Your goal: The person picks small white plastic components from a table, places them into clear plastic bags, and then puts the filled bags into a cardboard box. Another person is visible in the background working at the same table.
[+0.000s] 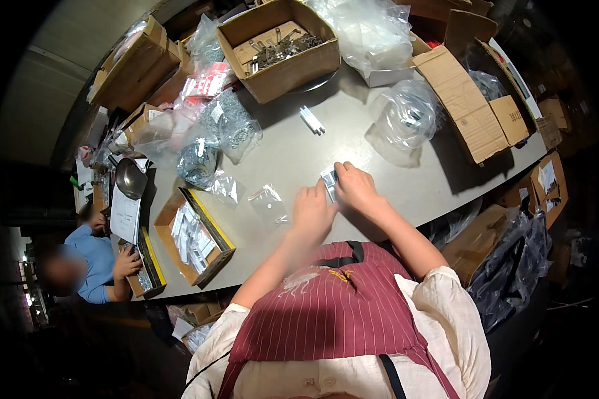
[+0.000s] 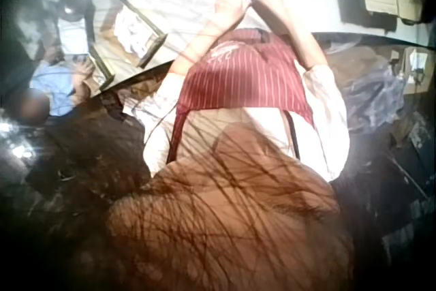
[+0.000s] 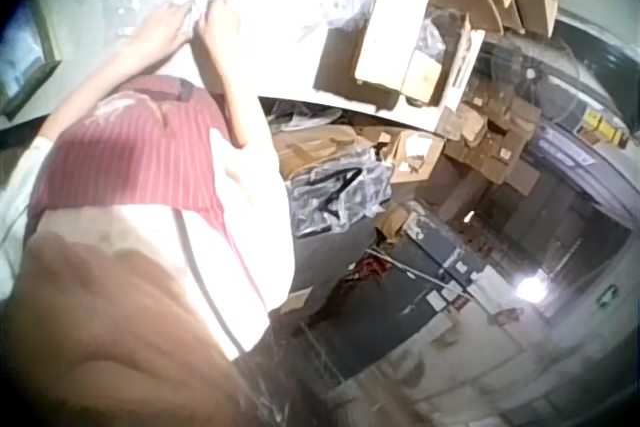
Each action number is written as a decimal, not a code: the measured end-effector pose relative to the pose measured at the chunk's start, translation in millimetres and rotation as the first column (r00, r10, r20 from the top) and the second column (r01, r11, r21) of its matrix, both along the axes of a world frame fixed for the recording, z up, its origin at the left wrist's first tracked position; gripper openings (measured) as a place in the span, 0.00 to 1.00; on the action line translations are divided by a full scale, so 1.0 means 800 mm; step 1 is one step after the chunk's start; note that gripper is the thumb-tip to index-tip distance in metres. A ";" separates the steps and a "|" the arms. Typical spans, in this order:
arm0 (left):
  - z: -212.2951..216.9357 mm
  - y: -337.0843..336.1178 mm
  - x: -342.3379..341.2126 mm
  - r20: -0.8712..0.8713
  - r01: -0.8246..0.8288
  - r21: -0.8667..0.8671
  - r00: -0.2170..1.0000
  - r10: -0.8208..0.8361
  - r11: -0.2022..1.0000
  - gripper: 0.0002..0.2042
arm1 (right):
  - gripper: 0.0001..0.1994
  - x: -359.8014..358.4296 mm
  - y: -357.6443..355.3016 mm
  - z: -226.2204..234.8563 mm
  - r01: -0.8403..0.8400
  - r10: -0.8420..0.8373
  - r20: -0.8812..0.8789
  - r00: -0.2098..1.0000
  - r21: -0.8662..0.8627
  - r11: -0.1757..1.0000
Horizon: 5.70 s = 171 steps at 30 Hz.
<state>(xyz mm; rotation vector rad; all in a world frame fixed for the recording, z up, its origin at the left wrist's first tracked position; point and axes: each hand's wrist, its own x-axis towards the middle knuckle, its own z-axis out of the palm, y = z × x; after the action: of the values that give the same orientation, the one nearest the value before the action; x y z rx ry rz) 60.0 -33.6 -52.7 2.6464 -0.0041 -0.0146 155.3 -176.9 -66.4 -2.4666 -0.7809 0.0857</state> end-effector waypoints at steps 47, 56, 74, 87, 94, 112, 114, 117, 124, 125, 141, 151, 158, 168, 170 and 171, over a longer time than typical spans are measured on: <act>0.015 0.080 -0.060 0.041 -0.244 -0.477 0.953 0.299 0.844 0.22 | 0.14 -0.027 0.076 0.052 0.423 0.417 -0.640 0.645 0.753 0.504; 0.008 0.073 -0.058 0.018 -0.260 -0.555 0.946 0.325 0.790 0.25 | 0.17 -0.036 0.074 0.040 0.223 0.228 -0.453 0.862 0.742 0.632; -0.001 0.097 -0.081 0.182 -0.049 -0.223 0.979 0.091 0.973 0.38 | 0.16 -0.047 0.048 0.029 0.320 0.377 -0.630 0.679 0.715 0.621; -0.045 0.100 -0.058 0.337 0.044 -0.353 0.938 0.083 0.935 0.13 | 0.16 -0.047 0.044 0.023 0.314 0.264 -0.553 0.790 0.735 0.601; -0.003 0.089 -0.056 0.170 -0.156 -0.390 0.957 0.237 0.908 0.05 | 0.15 -0.049 0.044 0.044 0.426 0.305 -0.608 0.733 0.760 0.490; -0.027 0.074 -0.045 -0.099 -0.211 -0.821 0.968 0.232 0.531 0.08 | 0.12 -0.042 0.041 0.058 0.056 0.303 -0.394 0.868 0.683 0.728; -0.019 0.071 -0.047 -0.225 -0.286 -0.882 0.954 0.197 0.375 0.06 | 0.11 -0.042 0.037 0.068 -0.109 0.318 -0.175 0.932 0.701 0.705; -0.022 0.074 -0.048 -0.222 -0.260 -0.912 0.963 0.151 0.316 0.07 | 0.09 -0.044 0.032 0.084 -0.403 0.451 0.073 0.890 0.589 0.700; 0.005 0.081 -0.051 -0.227 -0.229 -0.939 0.973 0.036 0.257 0.17 | 0.13 -0.050 0.042 0.091 -0.540 0.457 0.289 0.841 0.403 0.739; 0.005 0.083 -0.053 -0.221 -0.218 -0.940 0.975 0.018 0.261 0.18 | 0.14 -0.048 0.041 0.088 -0.543 0.472 0.270 0.839 0.385 0.746; -0.011 0.091 -0.076 -0.211 -0.280 -0.950 0.902 0.378 0.138 0.06 | 0.12 -0.046 0.037 0.017 -0.161 0.337 -0.288 0.896 0.497 0.853; 0.039 0.089 -0.091 0.215 -0.255 -0.512 0.887 0.409 0.820 0.03 | 0.07 -0.070 0.075 0.063 -0.460 0.448 0.126 0.885 0.386 0.800; 0.095 0.138 -0.142 0.537 -0.139 -0.274 0.799 0.271 0.952 0.02 | 0.08 -0.088 0.127 0.115 -0.648 0.644 0.164 0.747 0.397 0.650; 0.113 0.268 -0.225 0.415 -0.528 -0.575 0.470 0.779 0.625 0.03 | 0.10 -0.079 0.227 0.088 -0.842 0.770 0.342 0.538 0.181 0.508; 0.120 0.304 -0.241 0.436 -0.600 -0.540 0.401 0.806 0.590 0.05 | 0.11 -0.057 0.243 0.044 -0.805 0.781 0.197 0.593 0.172 0.568; 0.122 0.316 -0.247 0.447 -0.635 -0.525 0.362 0.818 0.567 0.05 | 0.11 -0.050 0.258 0.027 -0.745 0.721 0.185 0.667 0.172 0.645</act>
<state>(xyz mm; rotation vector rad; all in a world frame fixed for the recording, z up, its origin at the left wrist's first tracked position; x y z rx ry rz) -137.2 219.4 45.0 1.9871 0.9037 1.1545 115.2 29.6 -44.8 -1.7864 -1.7052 0.1565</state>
